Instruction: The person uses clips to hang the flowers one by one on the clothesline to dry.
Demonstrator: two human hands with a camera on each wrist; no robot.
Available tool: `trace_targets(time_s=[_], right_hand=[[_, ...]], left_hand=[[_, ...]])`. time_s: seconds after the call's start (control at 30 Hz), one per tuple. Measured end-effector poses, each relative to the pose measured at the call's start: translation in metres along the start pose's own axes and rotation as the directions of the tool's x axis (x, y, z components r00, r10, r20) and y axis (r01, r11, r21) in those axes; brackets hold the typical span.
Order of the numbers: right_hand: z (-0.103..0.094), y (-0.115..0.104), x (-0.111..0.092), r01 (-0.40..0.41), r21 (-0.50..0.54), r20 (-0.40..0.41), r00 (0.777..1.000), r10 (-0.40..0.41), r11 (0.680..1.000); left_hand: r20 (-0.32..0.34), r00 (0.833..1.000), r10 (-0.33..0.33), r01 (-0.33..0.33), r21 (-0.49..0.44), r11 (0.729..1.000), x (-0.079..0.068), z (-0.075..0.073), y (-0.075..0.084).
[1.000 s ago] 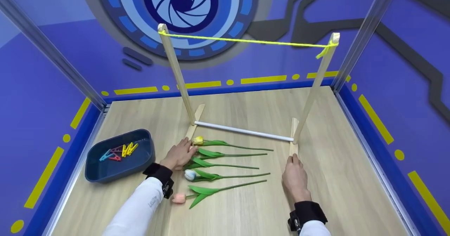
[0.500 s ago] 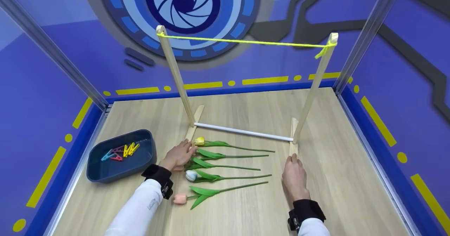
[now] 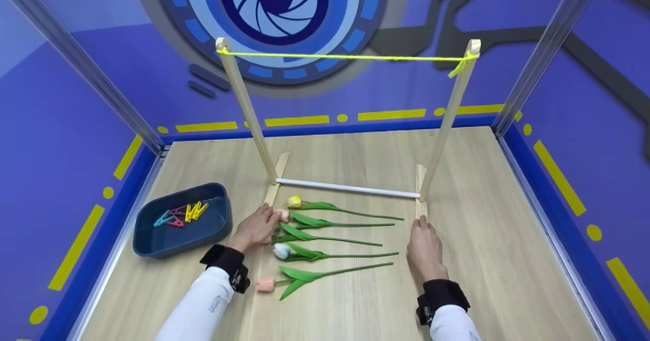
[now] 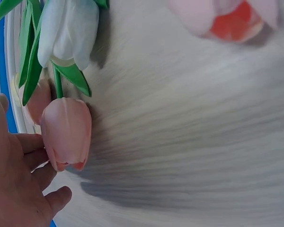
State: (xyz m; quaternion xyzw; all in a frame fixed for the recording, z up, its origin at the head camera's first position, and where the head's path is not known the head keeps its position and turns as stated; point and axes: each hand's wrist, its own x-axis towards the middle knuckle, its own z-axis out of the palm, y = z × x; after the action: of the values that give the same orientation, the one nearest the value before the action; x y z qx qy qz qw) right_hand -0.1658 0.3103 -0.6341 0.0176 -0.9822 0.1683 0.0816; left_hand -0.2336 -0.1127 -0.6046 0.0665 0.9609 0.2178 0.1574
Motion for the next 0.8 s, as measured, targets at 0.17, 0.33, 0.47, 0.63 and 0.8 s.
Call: trace_targets(time_s=[0.17, 0.33, 0.47, 0.63, 0.8], right_hand=[[0.003, -0.006, 0.007, 0.006, -0.007, 0.048, 0.999, -0.006, 1.0], [0.005, -0.009, 0.011, 0.018, -0.003, 0.059, 0.998, -0.018, 1.0], [0.007, -0.011, 0.012, 0.026, 0.009, 0.065, 0.998, -0.027, 1.0], [0.008, -0.012, 0.012, 0.017, 0.032, 0.093, 0.995, -0.02, 0.999], [0.008, -0.015, 0.01, 0.029, 0.051, 0.095, 0.995, -0.033, 0.998]], left_hand=[[-0.028, 0.998, -0.056, 0.056, -0.021, 0.998, -0.012, 0.003, -0.009], [-0.06, 0.996, -0.064, 0.062, -0.027, 0.998, -0.021, 0.007, -0.016], [-0.076, 0.994, -0.073, 0.071, -0.026, 0.997, -0.029, 0.011, -0.019], [-0.093, 0.991, -0.1, 0.096, -0.044, 0.994, -0.037, 0.015, -0.021], [-0.114, 0.988, -0.104, 0.099, -0.049, 0.994, -0.043, 0.017, -0.023]])
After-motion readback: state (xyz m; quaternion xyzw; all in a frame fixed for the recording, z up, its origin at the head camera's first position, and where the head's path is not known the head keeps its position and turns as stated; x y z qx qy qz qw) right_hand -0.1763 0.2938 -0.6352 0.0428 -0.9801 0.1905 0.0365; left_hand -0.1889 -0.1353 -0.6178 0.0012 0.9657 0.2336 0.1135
